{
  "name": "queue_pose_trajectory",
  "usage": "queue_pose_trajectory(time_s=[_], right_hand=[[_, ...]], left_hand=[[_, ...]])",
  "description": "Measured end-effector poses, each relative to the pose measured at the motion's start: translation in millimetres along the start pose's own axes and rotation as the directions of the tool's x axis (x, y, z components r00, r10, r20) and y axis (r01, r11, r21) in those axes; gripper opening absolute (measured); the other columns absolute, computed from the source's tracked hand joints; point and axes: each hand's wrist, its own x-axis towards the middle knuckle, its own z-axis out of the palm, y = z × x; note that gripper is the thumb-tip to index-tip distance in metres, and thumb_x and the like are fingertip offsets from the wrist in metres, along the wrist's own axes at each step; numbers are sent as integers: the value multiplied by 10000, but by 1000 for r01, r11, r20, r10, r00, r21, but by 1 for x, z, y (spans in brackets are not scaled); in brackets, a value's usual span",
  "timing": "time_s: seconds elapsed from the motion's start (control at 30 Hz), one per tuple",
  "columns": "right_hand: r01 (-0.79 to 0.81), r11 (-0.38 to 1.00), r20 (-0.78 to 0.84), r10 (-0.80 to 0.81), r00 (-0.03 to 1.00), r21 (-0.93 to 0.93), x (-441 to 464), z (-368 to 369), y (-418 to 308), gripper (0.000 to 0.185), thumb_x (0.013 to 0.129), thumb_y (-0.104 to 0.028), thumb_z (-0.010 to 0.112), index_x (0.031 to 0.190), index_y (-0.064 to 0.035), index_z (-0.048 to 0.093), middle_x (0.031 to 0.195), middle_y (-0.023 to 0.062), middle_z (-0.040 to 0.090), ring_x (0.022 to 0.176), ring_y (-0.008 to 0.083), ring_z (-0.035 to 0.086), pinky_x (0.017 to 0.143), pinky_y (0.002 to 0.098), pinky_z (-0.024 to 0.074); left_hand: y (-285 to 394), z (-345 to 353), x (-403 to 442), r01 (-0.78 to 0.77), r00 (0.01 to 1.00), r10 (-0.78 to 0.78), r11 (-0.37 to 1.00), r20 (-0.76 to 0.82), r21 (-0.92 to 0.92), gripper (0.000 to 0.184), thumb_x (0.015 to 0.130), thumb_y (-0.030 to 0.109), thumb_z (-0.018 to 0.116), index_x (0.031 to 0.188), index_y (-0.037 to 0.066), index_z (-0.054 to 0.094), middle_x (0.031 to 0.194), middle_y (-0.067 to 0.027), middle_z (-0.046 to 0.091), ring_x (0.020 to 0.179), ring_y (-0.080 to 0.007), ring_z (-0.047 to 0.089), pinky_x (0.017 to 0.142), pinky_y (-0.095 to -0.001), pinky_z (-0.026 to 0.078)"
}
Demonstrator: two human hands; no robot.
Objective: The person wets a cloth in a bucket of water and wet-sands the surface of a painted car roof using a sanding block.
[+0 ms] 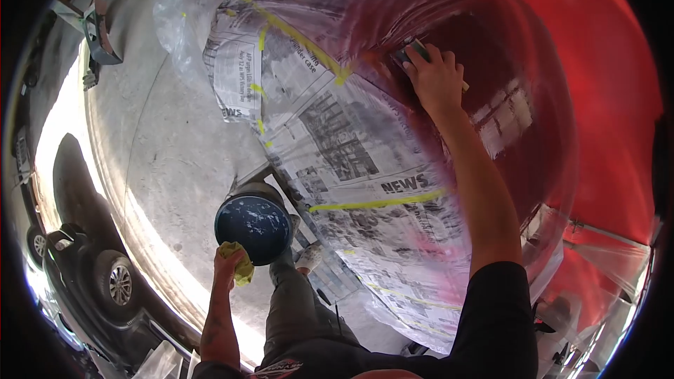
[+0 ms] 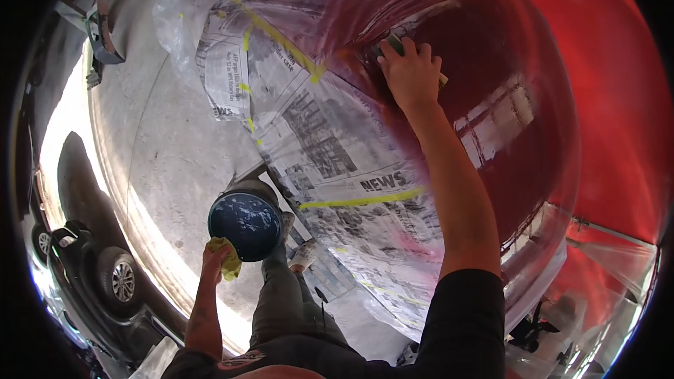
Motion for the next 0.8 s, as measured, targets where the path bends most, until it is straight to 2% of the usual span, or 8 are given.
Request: queue_pose_trajectory(time_s=[0.07,0.17,0.4,0.47,0.5,0.57,0.7,0.8], right_hand=[[75,996,-40,-73,997,40,3,0,3,244,932,-382,632,1131,-246,675,1108,40,668,992,315,624,778,500,516],[-30,993,97,41,994,-112,28,2,6,264,924,-380,644,1160,-266,675,1137,36,655,1004,299,618,787,487,513],[78,996,109,-73,991,-51,16,-9,0,277,921,-365,648,1179,-267,670,1142,44,657,1016,303,614,809,490,508],[-51,993,138,65,988,-102,24,-7,-2,273,912,-358,660,1171,-274,673,1138,45,655,1019,293,612,804,491,510],[-50,993,142,65,988,-104,18,-7,-7,273,912,-358,660,1171,-274,673,1138,45,655,1019,293,612,804,491,510],[57,992,86,-48,995,-109,5,-9,-19,263,907,-363,665,1155,-277,682,1105,52,660,1004,292,615,800,494,510],[60,995,101,-52,994,-81,17,-10,-10,246,903,-368,671,1127,-268,691,1068,50,660,966,289,619,782,487,513],[1,988,69,10,998,-151,15,-8,-19,238,885,-376,691,1094,-261,702,1020,39,660,918,278,623,742,468,518]], left_hand=[[-5,2,-3,12,1000,-12,1000,-4,5,642,736,103,823,1282,35,494,1085,-95,607,935,-202,652,805,-352,570],[-13,6,-5,7,1000,-5,998,-27,59,642,731,110,827,1277,36,498,1093,-100,610,938,-208,655,810,-350,569],[-26,3,3,14,998,-2,978,-59,206,693,700,125,845,1292,35,497,1107,-99,613,943,-202,652,815,-341,566],[-28,1,5,7,998,5,980,-62,198,694,697,124,846,1291,34,498,1104,-98,613,940,-201,652,811,-341,567],[-28,1,5,-1,998,12,982,-60,190,695,695,124,846,1290,34,499,1101,-97,613,937,-201,652,808,-342,568],[-28,2,7,16,997,-3,984,-73,180,689,697,120,845,1286,30,500,1098,-96,612,932,-199,652,802,-340,569],[-29,1,11,12,997,1,987,-81,158,670,702,113,844,1271,20,502,1082,-93,614,916,-190,653,787,-334,572],[-25,0,15,12,996,0,990,-86,138,666,704,106,842,1270,15,503,1069,-93,619,916,-190,652,785,-330,572]])
